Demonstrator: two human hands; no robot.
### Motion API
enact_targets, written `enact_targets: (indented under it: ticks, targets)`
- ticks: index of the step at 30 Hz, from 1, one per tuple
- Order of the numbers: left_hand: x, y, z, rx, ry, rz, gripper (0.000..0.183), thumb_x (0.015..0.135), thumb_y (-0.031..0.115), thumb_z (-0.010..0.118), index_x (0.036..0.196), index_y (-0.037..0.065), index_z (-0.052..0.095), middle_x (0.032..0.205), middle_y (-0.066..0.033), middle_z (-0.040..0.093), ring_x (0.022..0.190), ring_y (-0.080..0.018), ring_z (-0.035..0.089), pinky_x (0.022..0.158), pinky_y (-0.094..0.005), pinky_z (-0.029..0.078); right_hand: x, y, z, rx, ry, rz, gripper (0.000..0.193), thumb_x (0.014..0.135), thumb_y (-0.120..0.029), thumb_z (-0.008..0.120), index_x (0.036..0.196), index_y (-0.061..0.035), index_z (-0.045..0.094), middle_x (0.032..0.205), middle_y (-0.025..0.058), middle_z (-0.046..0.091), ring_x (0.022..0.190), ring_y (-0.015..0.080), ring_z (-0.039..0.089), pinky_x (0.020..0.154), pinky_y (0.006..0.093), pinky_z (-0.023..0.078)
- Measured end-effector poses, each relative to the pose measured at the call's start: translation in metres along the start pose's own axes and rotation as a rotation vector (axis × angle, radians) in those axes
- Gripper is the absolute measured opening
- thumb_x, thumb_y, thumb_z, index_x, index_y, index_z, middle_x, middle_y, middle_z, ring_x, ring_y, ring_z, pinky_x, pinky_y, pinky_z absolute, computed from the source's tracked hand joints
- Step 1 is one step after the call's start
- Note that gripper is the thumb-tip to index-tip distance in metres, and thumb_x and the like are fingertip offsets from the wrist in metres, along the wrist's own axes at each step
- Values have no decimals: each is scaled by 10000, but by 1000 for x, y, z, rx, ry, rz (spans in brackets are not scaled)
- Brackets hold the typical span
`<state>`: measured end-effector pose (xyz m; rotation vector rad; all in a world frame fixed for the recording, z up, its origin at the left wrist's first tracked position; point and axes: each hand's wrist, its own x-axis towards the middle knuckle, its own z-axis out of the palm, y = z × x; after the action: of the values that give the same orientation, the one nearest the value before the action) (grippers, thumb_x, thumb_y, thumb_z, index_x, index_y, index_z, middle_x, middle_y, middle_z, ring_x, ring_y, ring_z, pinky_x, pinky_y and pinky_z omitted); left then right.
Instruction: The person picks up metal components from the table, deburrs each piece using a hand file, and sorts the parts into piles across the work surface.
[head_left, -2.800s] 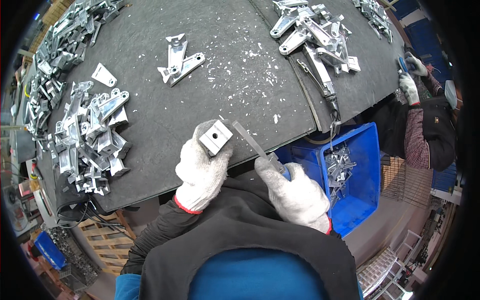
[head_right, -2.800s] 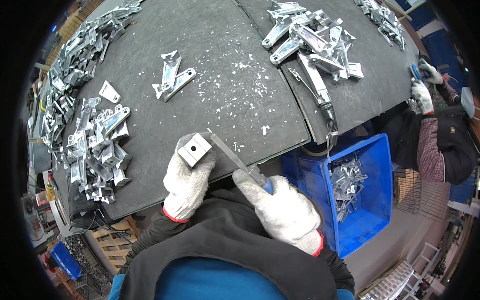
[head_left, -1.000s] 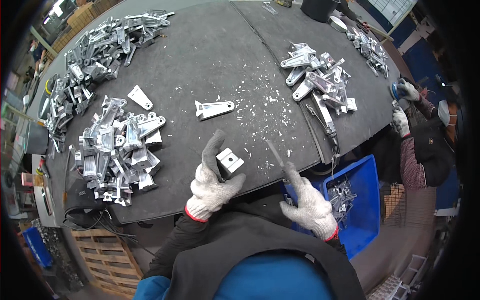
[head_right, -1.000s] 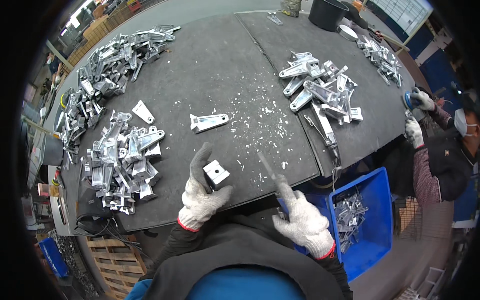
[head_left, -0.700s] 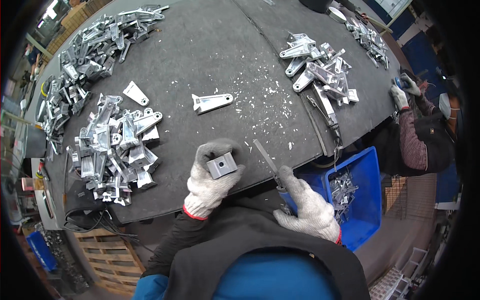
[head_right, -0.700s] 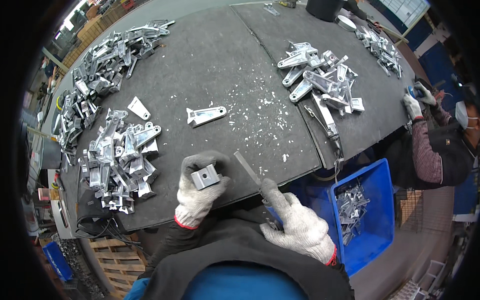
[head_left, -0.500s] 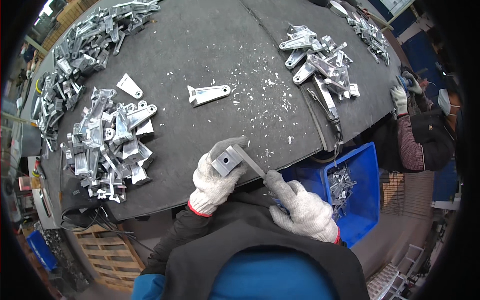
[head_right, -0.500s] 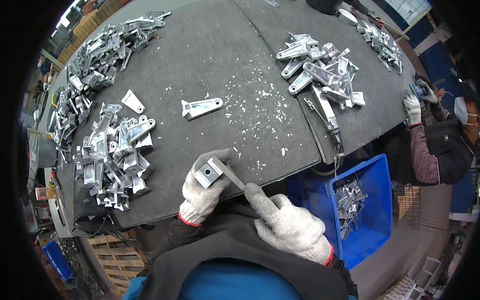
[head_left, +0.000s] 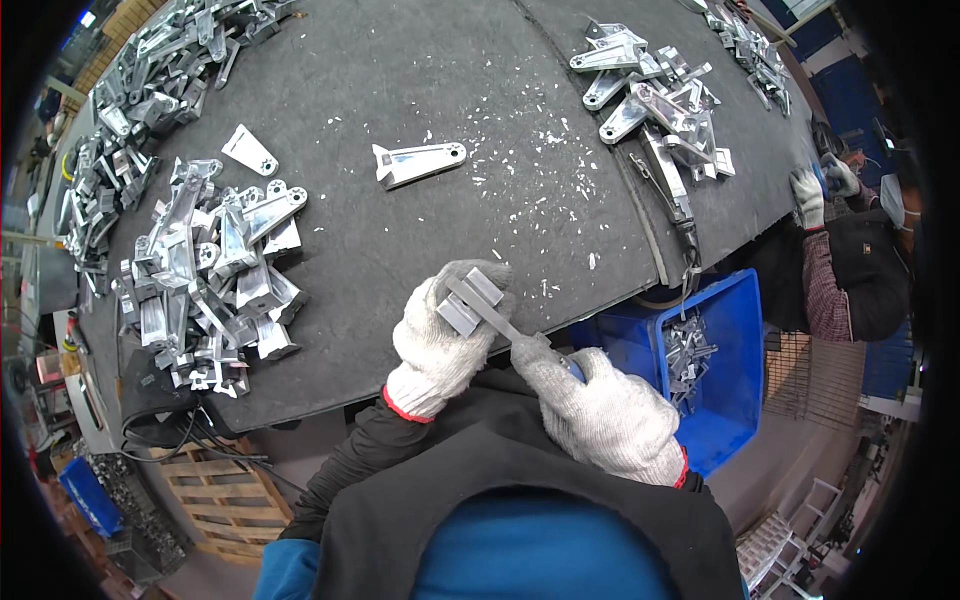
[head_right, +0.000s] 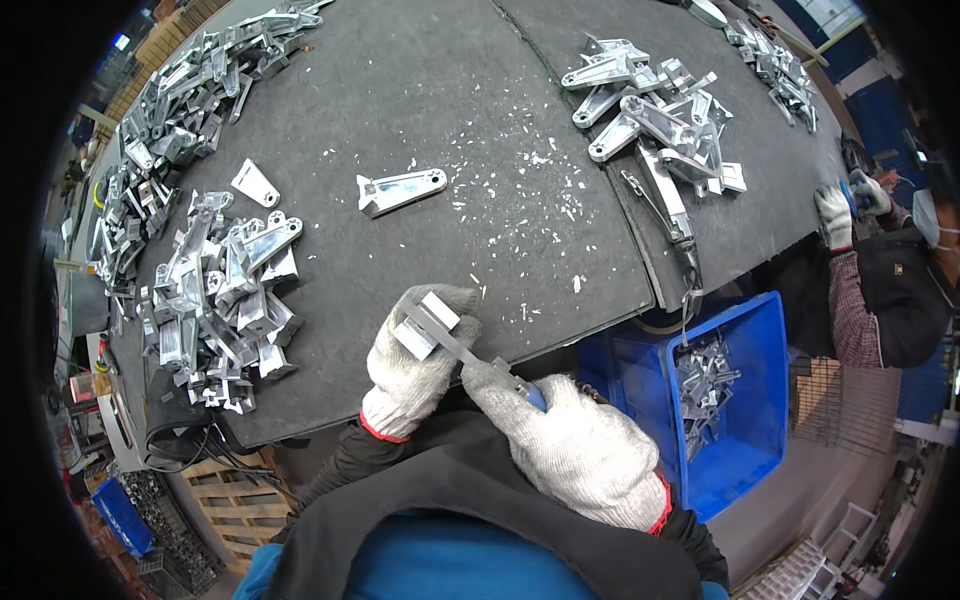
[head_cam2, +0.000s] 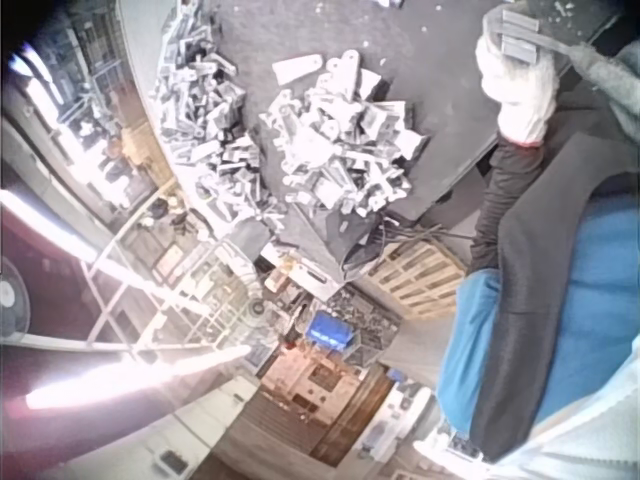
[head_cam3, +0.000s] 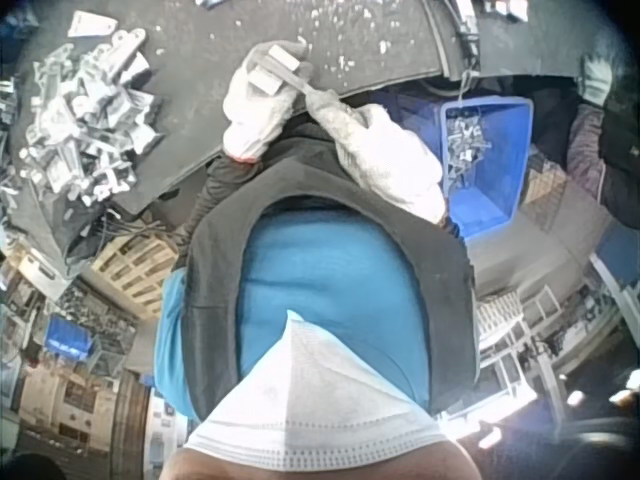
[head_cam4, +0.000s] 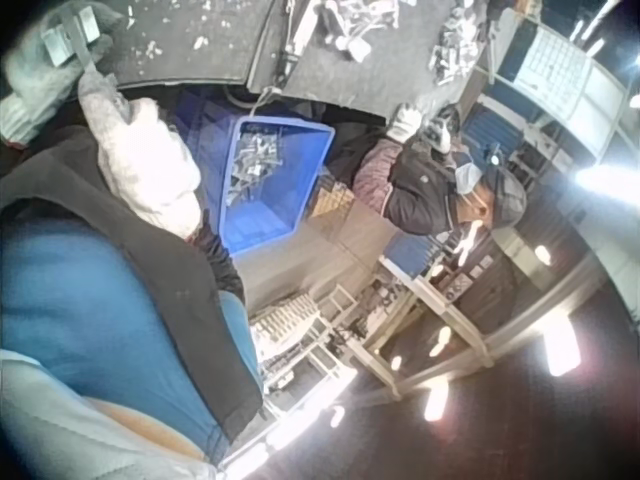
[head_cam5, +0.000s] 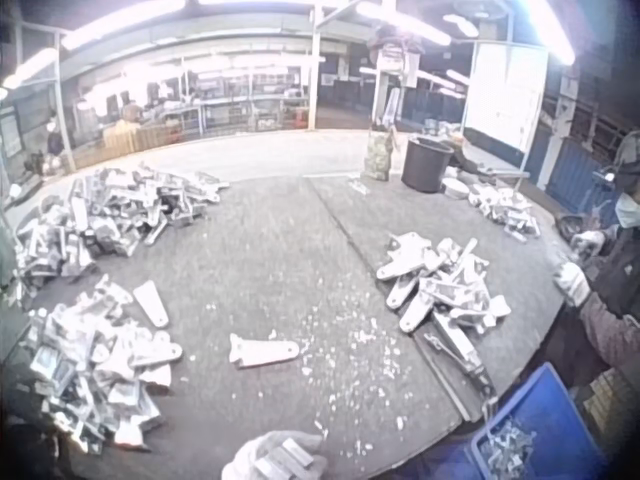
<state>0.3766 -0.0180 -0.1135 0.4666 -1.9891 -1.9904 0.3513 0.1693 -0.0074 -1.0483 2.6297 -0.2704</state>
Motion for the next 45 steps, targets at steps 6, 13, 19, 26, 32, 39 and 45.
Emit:
enact_targets:
  ticks: [6, 13, 19, 26, 32, 39, 45]
  targets:
    - [-1, 3, 1, 17, 20, -22, 287, 862, 124, 840, 1121, 68, 729, 968, -65, 752, 873, -161, 727, 777, -317, 590, 6, 15, -9, 355, -199, -43, 740, 894, -82, 657, 1574, -287, 451, 993, 179, 634, 781, 351, 707, 655, 463, 604]
    - [-1, -5, 2, 15, 28, -4, 274, 850, 105, 843, 1099, 75, 733, 962, -66, 753, 876, -167, 734, 785, -311, 591, 15, 47, -1, 919, -370, -266, 793, 934, -114, 667, 1629, -36, 293, 1368, 241, 624, 1216, 342, 664, 995, 385, 558]
    - [0, -2, 2, 23, 25, 6, 280, 849, 113, 846, 1106, 82, 738, 950, -54, 754, 842, -154, 728, 760, -302, 587, 8, 45, -4, 912, -391, -236, 797, 934, -131, 677, 1631, -53, 300, 1372, 235, 624, 1209, 345, 671, 988, 393, 560]
    - [0, 2, 0, -9, -24, -51, 299, 867, 26, 814, 1146, 55, 710, 1086, -26, 746, 970, -98, 683, 846, -266, 565, 5, 24, -6, 451, -257, -24, 736, 931, -157, 667, 1606, -258, 392, 1019, 166, 647, 789, 372, 720, 683, 465, 597]
    - [4, 5, 4, 27, -40, -116, 314, 872, 41, 818, 1162, 59, 700, 1060, -23, 743, 968, -98, 682, 837, -269, 565, 4, 11, -7, 247, -171, 55, 690, 875, -115, 733, 1519, -235, 516, 1006, 124, 675, 781, 344, 724, 684, 443, 594]
    - [10, 8, 10, 63, -1, -60, 275, 838, 92, 800, 1101, 80, 722, 922, -71, 772, 827, -190, 766, 752, -309, 592, 0, 11, 6, -114, -21, 89, 621, 914, -121, 665, 1471, -379, 574, 981, 150, 659, 741, 366, 710, 620, 478, 584]
    - [12, 12, 9, 97, -55, -237, 301, 870, 10, 790, 1142, 64, 674, 1049, -27, 726, 974, -125, 690, 864, -293, 581, 10, 7, -4, -114, -107, 88, 628, 959, -134, 588, 1512, -426, 526, 964, 193, 602, 807, 403, 688, 675, 488, 589]
